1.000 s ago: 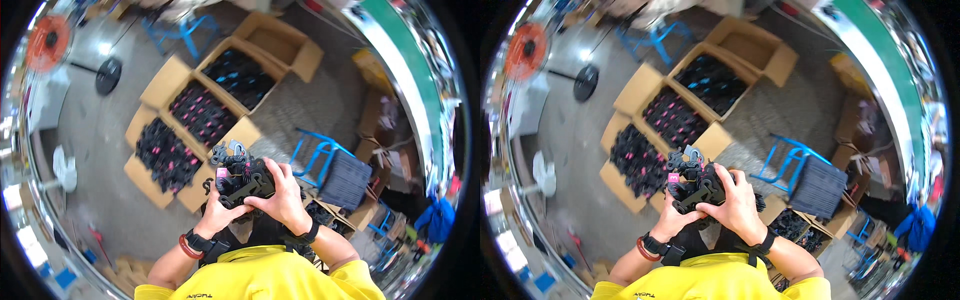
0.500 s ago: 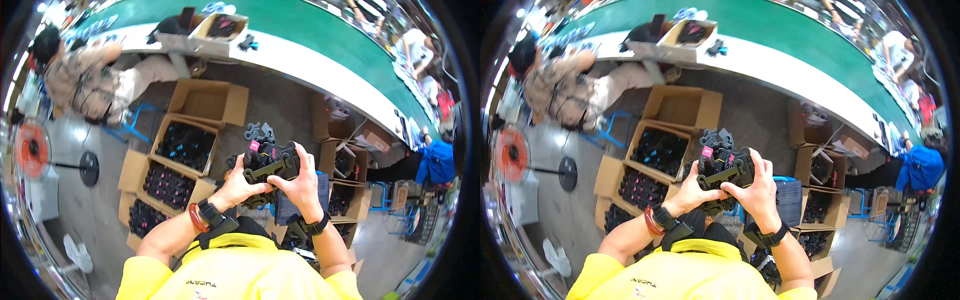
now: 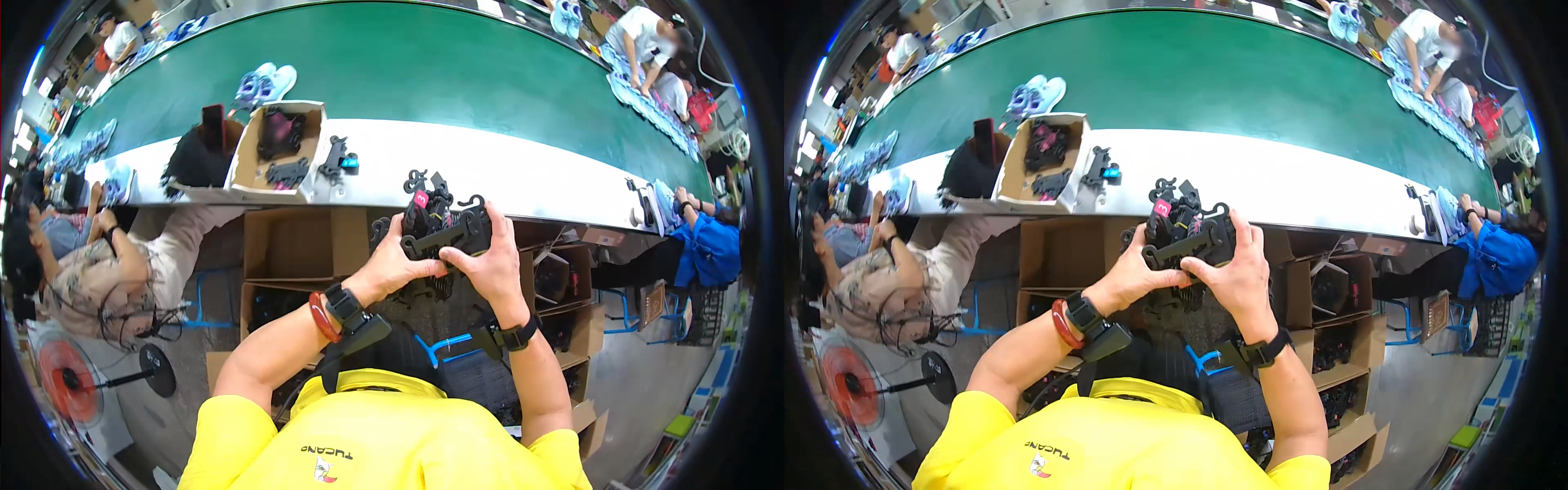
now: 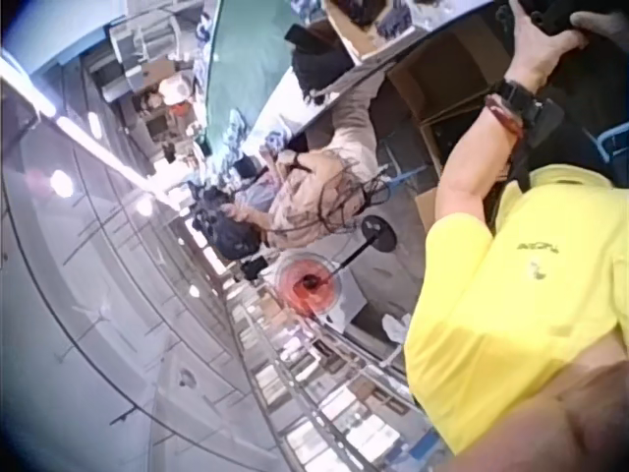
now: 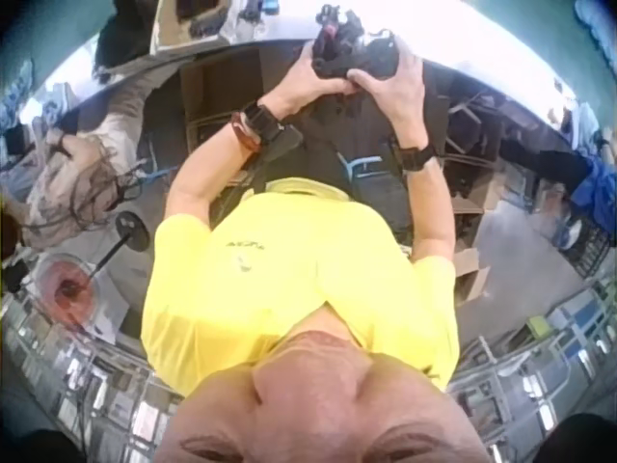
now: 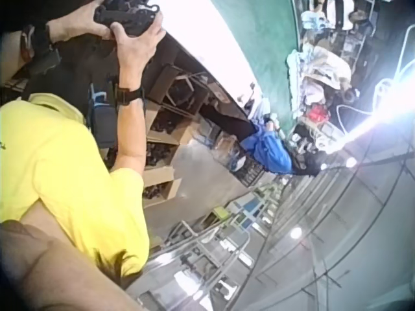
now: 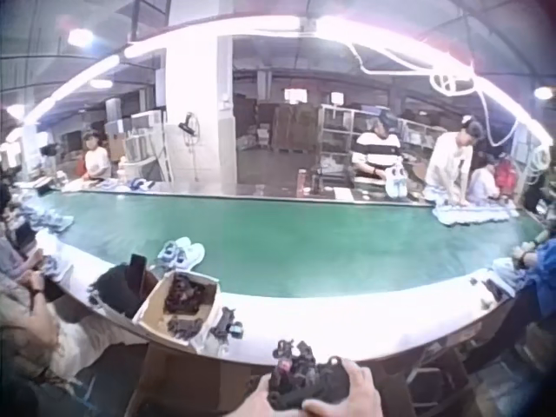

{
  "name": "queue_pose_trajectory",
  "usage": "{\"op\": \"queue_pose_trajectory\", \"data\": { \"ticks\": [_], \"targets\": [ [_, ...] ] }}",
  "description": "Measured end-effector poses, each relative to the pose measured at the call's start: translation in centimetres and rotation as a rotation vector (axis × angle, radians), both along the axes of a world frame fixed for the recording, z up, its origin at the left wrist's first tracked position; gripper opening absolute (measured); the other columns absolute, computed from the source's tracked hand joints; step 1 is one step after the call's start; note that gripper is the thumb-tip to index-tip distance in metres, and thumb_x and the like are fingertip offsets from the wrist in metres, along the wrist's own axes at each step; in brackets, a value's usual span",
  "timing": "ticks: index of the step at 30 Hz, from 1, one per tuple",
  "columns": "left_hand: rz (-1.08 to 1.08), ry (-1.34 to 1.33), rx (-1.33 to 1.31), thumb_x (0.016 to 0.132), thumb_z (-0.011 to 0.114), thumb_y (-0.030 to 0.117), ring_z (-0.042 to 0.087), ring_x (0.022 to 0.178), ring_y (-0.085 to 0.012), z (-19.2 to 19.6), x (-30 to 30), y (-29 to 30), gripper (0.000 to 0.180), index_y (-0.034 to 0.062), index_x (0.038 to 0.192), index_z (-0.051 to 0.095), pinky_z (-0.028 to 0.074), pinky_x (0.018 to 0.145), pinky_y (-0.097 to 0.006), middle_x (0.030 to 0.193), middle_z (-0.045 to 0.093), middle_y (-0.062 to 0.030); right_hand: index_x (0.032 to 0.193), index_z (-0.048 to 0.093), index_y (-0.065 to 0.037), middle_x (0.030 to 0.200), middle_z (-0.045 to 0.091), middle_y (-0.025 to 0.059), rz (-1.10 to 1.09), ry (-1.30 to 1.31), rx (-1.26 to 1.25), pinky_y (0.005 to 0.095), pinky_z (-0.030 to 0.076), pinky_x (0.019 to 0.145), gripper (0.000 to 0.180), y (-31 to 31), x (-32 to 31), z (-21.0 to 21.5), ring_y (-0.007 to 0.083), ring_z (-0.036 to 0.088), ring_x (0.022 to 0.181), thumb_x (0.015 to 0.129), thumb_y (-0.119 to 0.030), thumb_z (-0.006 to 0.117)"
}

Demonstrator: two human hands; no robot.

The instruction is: The person takes black plastic hangers from a cardboard box and attaches them to the tongues of light blue sneakers moving along a conveyor belt. The person works continuously, picking up hangers and securing them to the shoes as they pass by.

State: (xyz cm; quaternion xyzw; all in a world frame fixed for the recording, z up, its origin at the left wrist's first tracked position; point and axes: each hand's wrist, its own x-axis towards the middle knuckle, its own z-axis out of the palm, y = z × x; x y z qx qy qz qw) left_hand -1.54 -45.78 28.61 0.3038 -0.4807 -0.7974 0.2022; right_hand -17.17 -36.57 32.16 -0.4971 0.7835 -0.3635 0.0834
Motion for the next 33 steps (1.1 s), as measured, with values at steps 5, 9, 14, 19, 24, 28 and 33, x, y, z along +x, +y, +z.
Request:
{"op": "queue_pose_trajectory", "data": {
  "ticks": [5, 9, 14, 19, 24, 28, 33],
  "targets": [
    [-0.055, 0.000, -0.040, 0.063, 0.084, 0.004, 0.062, 0.091, -0.0187, 0.7, -7.2, -6.6, 0.080, 0.0005, 0.125, 0.032, 0.054, 0.081, -0.032, 0.107, 0.057, -0.0108, 0.134, 0.041, -0.011, 0.113, 0.051, 0.0146, -0.069, -0.031, 0.001, 0.0409, 0.050, 0.084, 0.092, -5.8, -6.7, 0.0, 0.0317, 0.058, 0.102, 0.058, -0.036, 0.085],
    [-0.058, -0.053, -0.098, 0.063, 0.083, 0.006, 0.062, 0.092, -0.0198, -1.0, -12.7, -11.5, 0.082, 0.0009, 0.126, 0.031, 0.053, 0.083, -0.033, 0.105, 0.057, -0.0111, 0.135, 0.040, -0.011, 0.113, 0.051, 0.0158, -0.085, -0.049, 0.038, 0.0402, 0.049, 0.086, 0.093, -10.3, -12.3, -2.3, 0.0316, 0.056, 0.104, 0.058, -0.036, 0.085],
    [0.007, -0.207, -0.047, 0.062, 0.083, 0.010, 0.059, 0.097, -0.0197, -4.8, -18.8, -15.8, 0.085, -0.0004, 0.129, 0.030, 0.050, 0.085, -0.032, 0.109, 0.055, -0.0127, 0.134, 0.040, -0.007, 0.112, 0.050, 0.0170, 0.012, -0.174, 0.051, 0.0402, 0.048, 0.086, 0.093, -15.9, -19.5, -7.4, 0.0335, 0.056, 0.102, 0.058, -0.034, 0.085],
    [0.048, -0.354, -0.239, 0.059, 0.084, 0.022, 0.054, 0.111, -0.0266, -7.9, -22.1, -16.9, 0.091, -0.0023, 0.131, 0.034, 0.043, 0.096, -0.035, 0.118, 0.054, -0.0171, 0.134, 0.040, -0.006, 0.112, 0.049, 0.0177, 0.085, -0.217, 0.131, 0.0410, 0.047, 0.087, 0.093, -18.0, -23.5, -11.1, 0.0350, 0.055, 0.102, 0.057, -0.032, 0.086],
    [0.083, -0.724, -0.537, 0.060, 0.080, 0.038, 0.045, 0.116, -0.0360, -8.3, -22.3, -16.2, 0.090, 0.0030, 0.132, 0.039, 0.036, 0.099, -0.044, 0.126, 0.048, -0.0148, 0.134, 0.038, -0.006, 0.112, 0.048, 0.0194, 0.158, -0.256, 0.164, 0.0420, 0.047, 0.086, 0.091, -18.7, -24.4, -11.9, 0.0371, 0.055, 0.099, 0.060, -0.029, 0.086],
    [0.065, -0.865, -0.621, 0.060, 0.079, 0.043, 0.040, 0.116, -0.0340, -8.3, -22.6, -15.0, 0.087, 0.0077, 0.131, 0.041, 0.028, 0.099, -0.047, 0.130, 0.045, -0.0094, 0.135, 0.037, -0.007, 0.112, 0.048, 0.0210, 0.202, -0.225, 0.173, 0.0434, 0.044, 0.089, 0.093, -18.3, -25.6, -12.6, 0.0378, 0.052, 0.103, 0.060, -0.033, 0.085],
    [0.031, -0.945, -0.635, 0.062, 0.078, 0.046, 0.037, 0.116, -0.0324, -8.0, -22.2, -15.0, 0.087, 0.0052, 0.130, 0.043, 0.019, 0.105, -0.045, 0.127, 0.047, -0.0104, 0.136, 0.036, -0.007, 0.118, 0.046, 0.0219, 0.254, -0.191, 0.239, 0.0449, 0.041, 0.093, 0.094, -17.8, -27.4, -12.8, 0.0388, 0.048, 0.108, 0.060, -0.035, 0.085]
  ]
}}
